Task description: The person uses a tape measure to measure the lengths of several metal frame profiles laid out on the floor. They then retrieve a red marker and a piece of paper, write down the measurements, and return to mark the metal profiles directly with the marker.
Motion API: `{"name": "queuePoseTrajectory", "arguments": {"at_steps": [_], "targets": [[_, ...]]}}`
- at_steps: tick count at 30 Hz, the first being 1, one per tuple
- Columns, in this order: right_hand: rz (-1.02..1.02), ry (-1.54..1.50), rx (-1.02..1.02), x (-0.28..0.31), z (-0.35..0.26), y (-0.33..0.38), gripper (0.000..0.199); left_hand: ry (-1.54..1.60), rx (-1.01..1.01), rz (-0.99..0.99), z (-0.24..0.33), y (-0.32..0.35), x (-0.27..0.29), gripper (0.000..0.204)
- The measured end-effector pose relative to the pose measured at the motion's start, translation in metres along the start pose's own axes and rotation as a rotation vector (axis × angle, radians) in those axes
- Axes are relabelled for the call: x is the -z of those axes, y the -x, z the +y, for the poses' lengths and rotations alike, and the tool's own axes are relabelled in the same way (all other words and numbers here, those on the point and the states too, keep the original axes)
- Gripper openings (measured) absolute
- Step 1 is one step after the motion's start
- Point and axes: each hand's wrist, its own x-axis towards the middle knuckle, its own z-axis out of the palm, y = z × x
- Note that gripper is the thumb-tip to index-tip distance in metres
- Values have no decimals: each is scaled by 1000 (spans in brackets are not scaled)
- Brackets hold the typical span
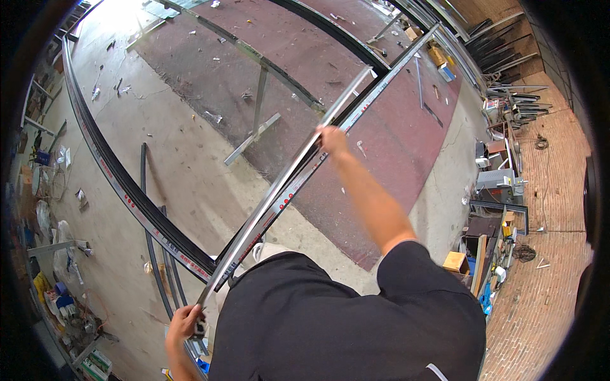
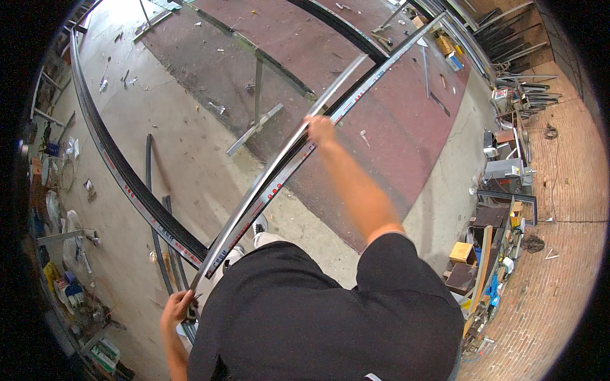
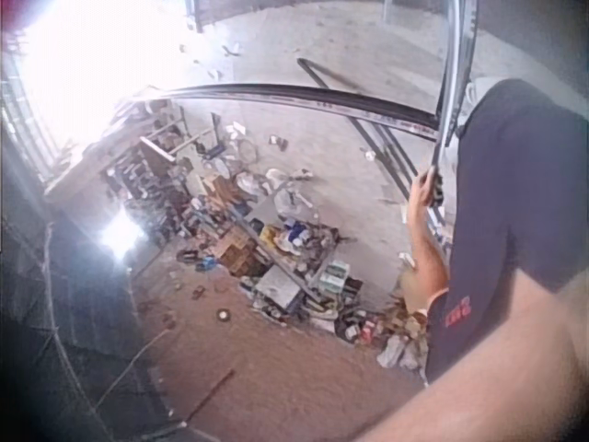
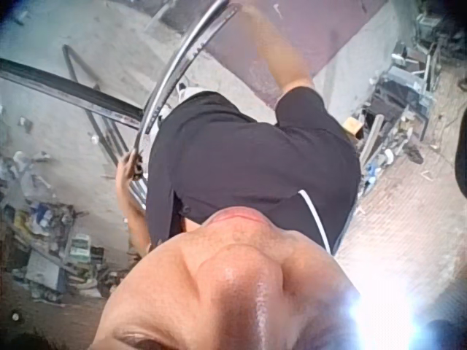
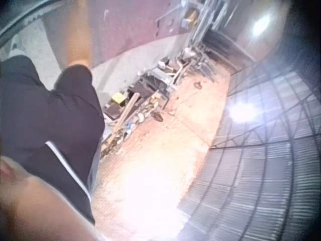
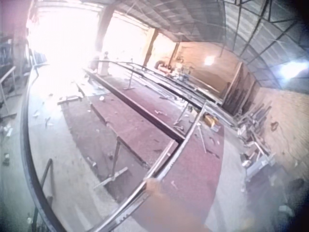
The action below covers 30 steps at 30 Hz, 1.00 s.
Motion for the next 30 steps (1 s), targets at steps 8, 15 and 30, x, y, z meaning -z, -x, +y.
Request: {"name": "queuePoseTrajectory", "arguments": {"at_steps": [8,15,30], "targets": [[101,296,-195,91,18,-135,34,-8,132,155,-58,18,6,43],[98,525,-42,117,71,-202,34,-117,134,233,-28,-2,-4,44],[31,438,-284,147,41,-237,26,-313,335,226,27,-1,-1,51]]}}
